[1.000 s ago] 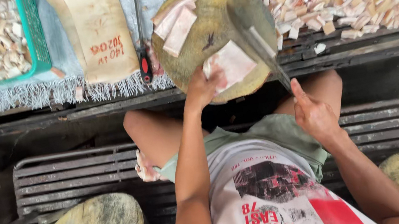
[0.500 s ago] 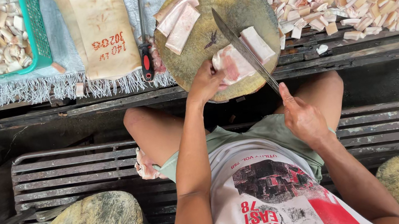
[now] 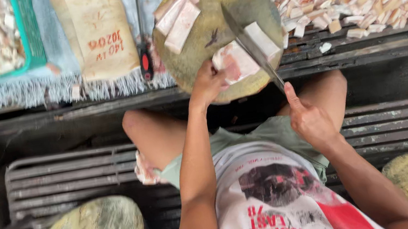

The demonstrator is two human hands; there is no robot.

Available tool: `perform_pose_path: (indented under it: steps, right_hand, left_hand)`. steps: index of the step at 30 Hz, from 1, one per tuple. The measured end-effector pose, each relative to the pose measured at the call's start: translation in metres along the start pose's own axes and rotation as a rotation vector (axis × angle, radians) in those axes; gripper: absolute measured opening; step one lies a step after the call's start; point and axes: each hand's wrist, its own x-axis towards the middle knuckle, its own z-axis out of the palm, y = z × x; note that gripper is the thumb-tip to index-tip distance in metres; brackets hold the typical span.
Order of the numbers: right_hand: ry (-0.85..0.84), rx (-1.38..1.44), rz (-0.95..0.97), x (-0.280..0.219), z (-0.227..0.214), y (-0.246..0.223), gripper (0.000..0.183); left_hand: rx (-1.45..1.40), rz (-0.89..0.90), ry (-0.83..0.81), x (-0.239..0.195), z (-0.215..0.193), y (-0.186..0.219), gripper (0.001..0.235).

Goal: The person cuts large pieces of animal hide into small strips and cubes using a large cleaver on a wooden cutting board.

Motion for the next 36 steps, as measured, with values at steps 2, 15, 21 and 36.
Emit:
perform_pose_path:
  steps: [2, 15, 21, 36]
  right_hand:
    - [0.008, 0.213, -0.010, -0.008, -0.002, 0.014, 0.083]
    - [0.123, 0.084, -0.030, -0.011, 0.010, -0.029, 0.073]
    - [0.043, 0.032, -0.044, -0.005, -0.005, -0.040, 0.079]
    - [-0.155, -0.003, 0.090, -0.011, 0.012, -0.032, 0.075]
  left_hand:
    - [-0.007, 0.033, -0.005, -0.001, 0.000, -0.008, 0.040]
    - [0.634, 0.180, 0.314, -0.032, 0.006, 0.045, 0.041]
    - [0.526, 0.201, 0.283, -0.032, -0.001, 0.039, 0.041]
    - [0.509, 0.151, 0.258, -0.025, 0.001, 0.062, 0.059]
